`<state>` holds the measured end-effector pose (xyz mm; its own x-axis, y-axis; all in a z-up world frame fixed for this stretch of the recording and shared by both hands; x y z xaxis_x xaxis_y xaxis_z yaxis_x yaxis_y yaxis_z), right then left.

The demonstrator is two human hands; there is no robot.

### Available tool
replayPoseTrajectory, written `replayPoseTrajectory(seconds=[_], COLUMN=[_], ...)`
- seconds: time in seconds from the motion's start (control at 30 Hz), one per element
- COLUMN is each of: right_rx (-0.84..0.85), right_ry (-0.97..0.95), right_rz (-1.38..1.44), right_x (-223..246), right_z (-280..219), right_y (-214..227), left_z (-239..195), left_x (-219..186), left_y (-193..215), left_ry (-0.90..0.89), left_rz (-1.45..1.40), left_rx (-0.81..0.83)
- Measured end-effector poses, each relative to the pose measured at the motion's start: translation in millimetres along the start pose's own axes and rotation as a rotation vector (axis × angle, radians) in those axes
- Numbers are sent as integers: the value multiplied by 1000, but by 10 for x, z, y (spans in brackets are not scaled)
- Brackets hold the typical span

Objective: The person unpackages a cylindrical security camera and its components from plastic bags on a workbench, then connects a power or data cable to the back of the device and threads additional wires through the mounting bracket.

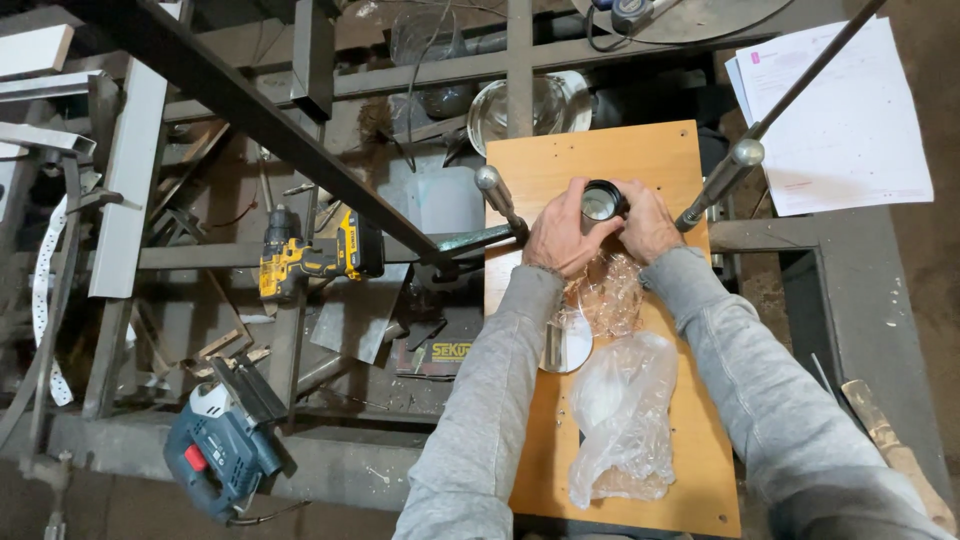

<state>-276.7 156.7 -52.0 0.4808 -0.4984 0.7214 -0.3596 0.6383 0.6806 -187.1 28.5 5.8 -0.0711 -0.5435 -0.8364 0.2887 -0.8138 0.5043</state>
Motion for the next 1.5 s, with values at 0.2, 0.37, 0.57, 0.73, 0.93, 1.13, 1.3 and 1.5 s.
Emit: replayPoseTrajectory(seconds=[0.2, 0.37, 0.57, 0.73, 0.93, 1.13, 1.3, 1.5], right_rx=[75, -1, 21, 261, 394, 222, 165, 146], right_ry=[230, 174, 338, 264, 362, 305, 320, 438], right_rz=[10, 163, 176, 297, 284, 184, 189, 248], right_x=[106, 274, 817, 1455, 2035, 2406, 2532, 2578], right_z=[-34, -95, -405, -829, -1205, -1484, -1750, -1862], right_y=[61, 159, 701, 1206, 1372, 1346, 1277, 1332], left_z=[-34, -58, -443, -922, -1334, -1619, -1805, -1830], left_x=[34, -305, -1089, -1444, -1533, -1542, -1518, -1677], left_y=[23, 285, 913, 1340, 1497, 1254, 1198, 1254], left_ry=[12, -68, -311, -409, -392, -151, -186, -264], left_rz=[136, 144, 38, -89, -203, -681, -737, -791], left_rx=[68, 68, 94, 123, 144, -59, -284, -301])
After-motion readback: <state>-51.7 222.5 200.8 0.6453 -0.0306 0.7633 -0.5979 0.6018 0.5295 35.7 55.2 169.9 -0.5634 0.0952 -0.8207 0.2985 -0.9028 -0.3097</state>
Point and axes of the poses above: each hand's wrist, its own z-axis towards the middle knuckle, its own y-axis out of the back of the hand, x = y × z, the point moved 4 cm from there along z, towards the middle knuckle, and after that the axes turned 7 degrees about -z, right-handed, at the moved point
